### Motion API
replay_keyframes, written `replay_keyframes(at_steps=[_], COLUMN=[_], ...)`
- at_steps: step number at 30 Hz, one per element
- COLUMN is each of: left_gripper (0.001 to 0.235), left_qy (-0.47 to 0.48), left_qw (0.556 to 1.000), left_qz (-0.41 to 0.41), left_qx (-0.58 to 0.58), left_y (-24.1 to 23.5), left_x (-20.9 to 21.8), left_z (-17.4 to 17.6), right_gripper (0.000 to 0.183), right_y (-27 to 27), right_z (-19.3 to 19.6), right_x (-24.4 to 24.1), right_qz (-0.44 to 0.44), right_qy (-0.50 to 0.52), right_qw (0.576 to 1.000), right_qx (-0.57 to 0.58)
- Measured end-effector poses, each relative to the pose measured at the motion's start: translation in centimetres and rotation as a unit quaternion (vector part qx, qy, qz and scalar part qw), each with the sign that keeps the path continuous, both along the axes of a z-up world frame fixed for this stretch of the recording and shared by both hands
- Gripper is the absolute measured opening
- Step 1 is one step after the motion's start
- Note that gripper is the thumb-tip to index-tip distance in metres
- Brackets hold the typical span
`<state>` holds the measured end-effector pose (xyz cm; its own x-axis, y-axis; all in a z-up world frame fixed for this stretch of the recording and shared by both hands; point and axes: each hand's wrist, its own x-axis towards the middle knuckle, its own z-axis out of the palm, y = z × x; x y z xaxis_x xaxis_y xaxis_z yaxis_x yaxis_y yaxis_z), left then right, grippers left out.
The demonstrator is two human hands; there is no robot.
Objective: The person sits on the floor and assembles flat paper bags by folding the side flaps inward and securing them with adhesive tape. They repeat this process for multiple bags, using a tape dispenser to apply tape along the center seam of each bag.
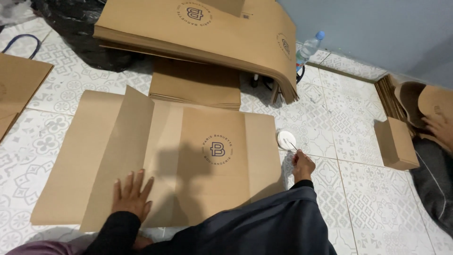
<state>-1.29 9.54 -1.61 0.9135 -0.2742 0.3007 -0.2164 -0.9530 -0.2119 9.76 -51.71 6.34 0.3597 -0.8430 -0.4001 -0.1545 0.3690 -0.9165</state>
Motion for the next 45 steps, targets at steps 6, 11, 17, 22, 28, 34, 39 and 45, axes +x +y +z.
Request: replay_keyframes(at_steps=[6,11,17,22,28,34,39,45], left_gripper=[0.107,0.082,0.085,0.084,0.086,0.082,0.083,0.082], left_qy=[0.040,0.396,0.214,0.125,0.352,0.433,0.373,0.424], left_qw=[0.995,0.918,0.957,0.961,0.918,0.889,0.908,0.894], left_qz=[-0.045,0.002,-0.075,-0.096,-0.077,-0.063,-0.071,-0.061], left_qx=[-0.085,-0.031,-0.180,-0.225,-0.163,-0.138,-0.177,-0.132], left_y=[-2.8,-6.2,-7.7,-7.8,-7.3,-7.4,-7.7,-7.5], left_x=[1.6,2.9,2.8,2.3,3.0,3.2,3.0,3.2], left_z=[-3.0,6.3,0.0,-1.3,5.5,7.2,6.3,8.1], right_gripper=[0.020,0.024,0.018,0.013,0.011,0.010,0.009,0.014], right_y=[-6.1,5.7,18.6,28.9,33.2,33.4,33.7,33.4], right_z=[-4.1,7.8,5.9,5.5,5.4,4.1,3.6,2.6], right_x=[2.0,3.4,10.1,13.2,15.5,17.3,18.1,18.2], right_qz=[0.103,0.194,0.369,0.399,0.432,0.444,0.451,0.446], right_qy=[-0.108,-0.128,-0.097,-0.093,0.008,0.016,0.044,0.066], right_qw=[0.987,0.973,0.915,0.902,0.849,0.812,0.789,0.773], right_qx=[0.067,-0.015,-0.131,-0.139,-0.305,-0.380,-0.415,-0.446])
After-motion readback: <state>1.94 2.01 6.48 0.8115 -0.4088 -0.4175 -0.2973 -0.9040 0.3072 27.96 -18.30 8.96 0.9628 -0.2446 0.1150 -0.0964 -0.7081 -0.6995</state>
